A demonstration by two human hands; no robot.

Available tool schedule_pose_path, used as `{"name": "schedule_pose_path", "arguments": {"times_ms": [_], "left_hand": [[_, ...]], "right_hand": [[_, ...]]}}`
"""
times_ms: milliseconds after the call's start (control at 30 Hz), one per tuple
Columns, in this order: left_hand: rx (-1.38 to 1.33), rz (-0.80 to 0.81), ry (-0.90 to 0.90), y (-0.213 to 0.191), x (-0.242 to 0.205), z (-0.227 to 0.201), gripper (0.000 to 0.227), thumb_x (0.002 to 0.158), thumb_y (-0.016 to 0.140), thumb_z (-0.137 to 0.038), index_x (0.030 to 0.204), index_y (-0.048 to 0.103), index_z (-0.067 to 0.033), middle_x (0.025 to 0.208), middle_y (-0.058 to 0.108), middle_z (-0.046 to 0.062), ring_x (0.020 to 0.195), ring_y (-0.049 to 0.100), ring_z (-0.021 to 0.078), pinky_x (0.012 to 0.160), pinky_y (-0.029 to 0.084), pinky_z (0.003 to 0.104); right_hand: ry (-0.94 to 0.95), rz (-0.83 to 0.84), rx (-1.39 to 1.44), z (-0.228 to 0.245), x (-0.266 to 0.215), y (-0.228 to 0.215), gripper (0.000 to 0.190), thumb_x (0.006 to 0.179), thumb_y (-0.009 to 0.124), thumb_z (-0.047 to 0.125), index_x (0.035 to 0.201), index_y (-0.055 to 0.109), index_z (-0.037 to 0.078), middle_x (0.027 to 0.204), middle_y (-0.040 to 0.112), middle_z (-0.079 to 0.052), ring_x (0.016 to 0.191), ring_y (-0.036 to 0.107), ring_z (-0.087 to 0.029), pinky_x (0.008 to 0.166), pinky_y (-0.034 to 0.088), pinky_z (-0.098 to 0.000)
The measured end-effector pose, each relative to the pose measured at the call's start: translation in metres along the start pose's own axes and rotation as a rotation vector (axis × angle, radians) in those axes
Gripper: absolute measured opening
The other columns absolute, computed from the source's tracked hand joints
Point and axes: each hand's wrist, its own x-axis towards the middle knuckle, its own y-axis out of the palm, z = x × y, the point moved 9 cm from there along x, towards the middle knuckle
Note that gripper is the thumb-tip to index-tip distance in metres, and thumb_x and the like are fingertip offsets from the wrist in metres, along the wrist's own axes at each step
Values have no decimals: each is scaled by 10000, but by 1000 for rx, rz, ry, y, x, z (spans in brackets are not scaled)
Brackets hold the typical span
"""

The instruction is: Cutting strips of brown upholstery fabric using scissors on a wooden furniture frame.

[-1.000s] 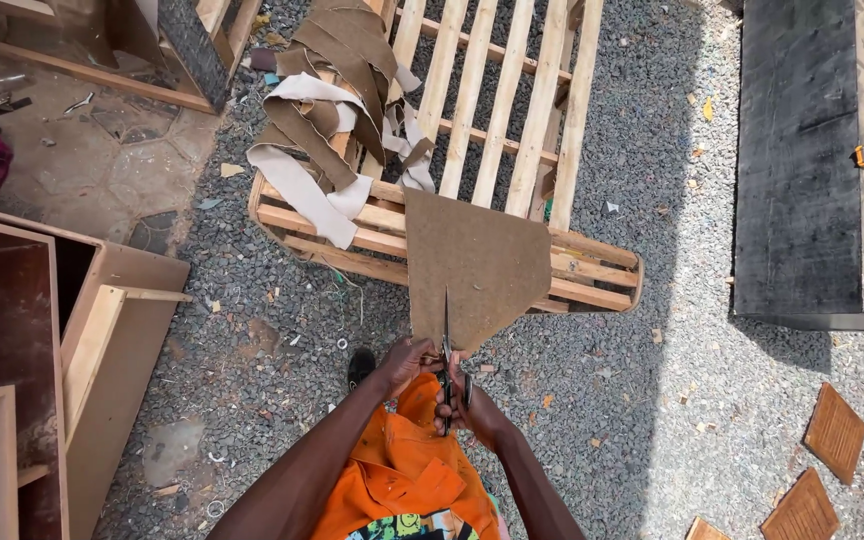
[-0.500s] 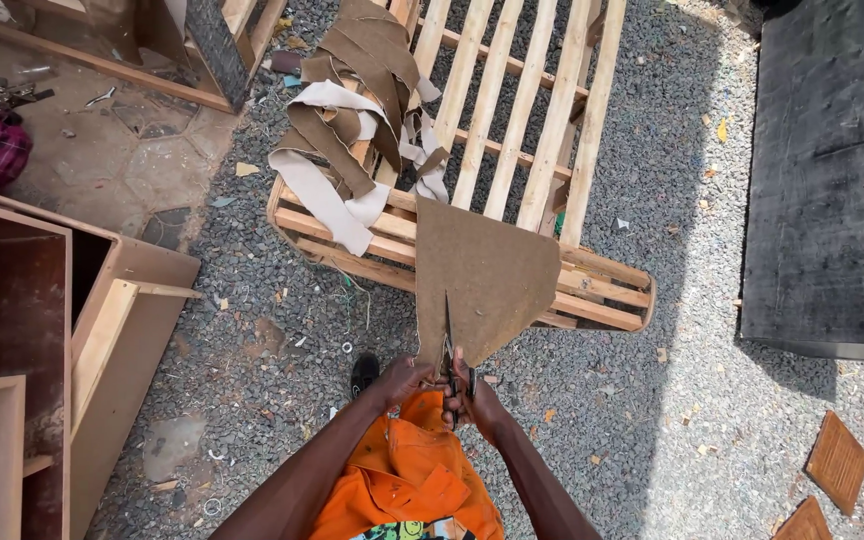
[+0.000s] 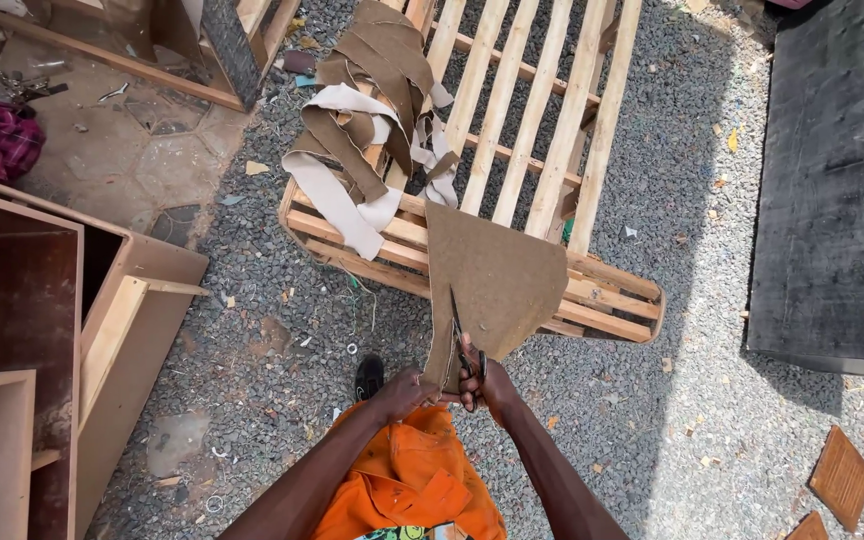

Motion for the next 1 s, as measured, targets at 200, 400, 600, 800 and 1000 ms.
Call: {"name": "schedule_pose_path", "arguments": {"times_ms": [200, 400, 600, 800, 1000], "left_hand": [[69, 83, 117, 7, 2, -7, 400, 846, 731, -383, 761, 693, 6, 699, 652, 251, 698, 671, 358, 731, 540, 414], [-80, 109, -21, 15, 20, 51, 493, 797, 796, -410, 995, 641, 14, 696, 683, 148, 691, 695, 328, 680, 536, 440], [-33, 193, -21, 25, -12, -13, 571, 906, 693, -320, 457, 374, -169, 422, 369, 24, 438, 358, 102, 607, 294, 343], [-30, 232, -190, 22, -25, -12, 332, 900, 673, -388, 667, 615, -158, 591, 448, -17, 556, 395, 129, 662, 328, 322], [-63, 264, 28, 28, -23, -26, 658, 906, 787, -309, 468, 311, -186, 438, 241, -26, 413, 168, 98, 594, 355, 285]], "right_hand": [[7, 117, -29, -1, 0, 14, 862, 835, 514, 916, 937, 570, 62, 681, 553, -62, 651, 714, -276, 719, 630, -419], [-94, -1, -22, 23, 1, 3, 686, 915, 625, 767, 812, 564, 92, 577, 481, -13, 487, 614, -197, 539, 569, -335], [-39, 205, -71, 36, -7, 31, 774, 880, 278, 835, 795, 558, 119, 677, 537, -26, 633, 635, -217, 683, 526, -370], [-59, -105, -32, 67, -15, 11, 635, 857, 603, 742, 683, 475, 145, 516, 358, 32, 451, 386, -137, 466, 367, -298], [6, 212, -134, 64, 7, 28, 800, 801, 262, 898, 819, 510, 138, 684, 534, -14, 658, 611, -202, 737, 567, -380]]}}
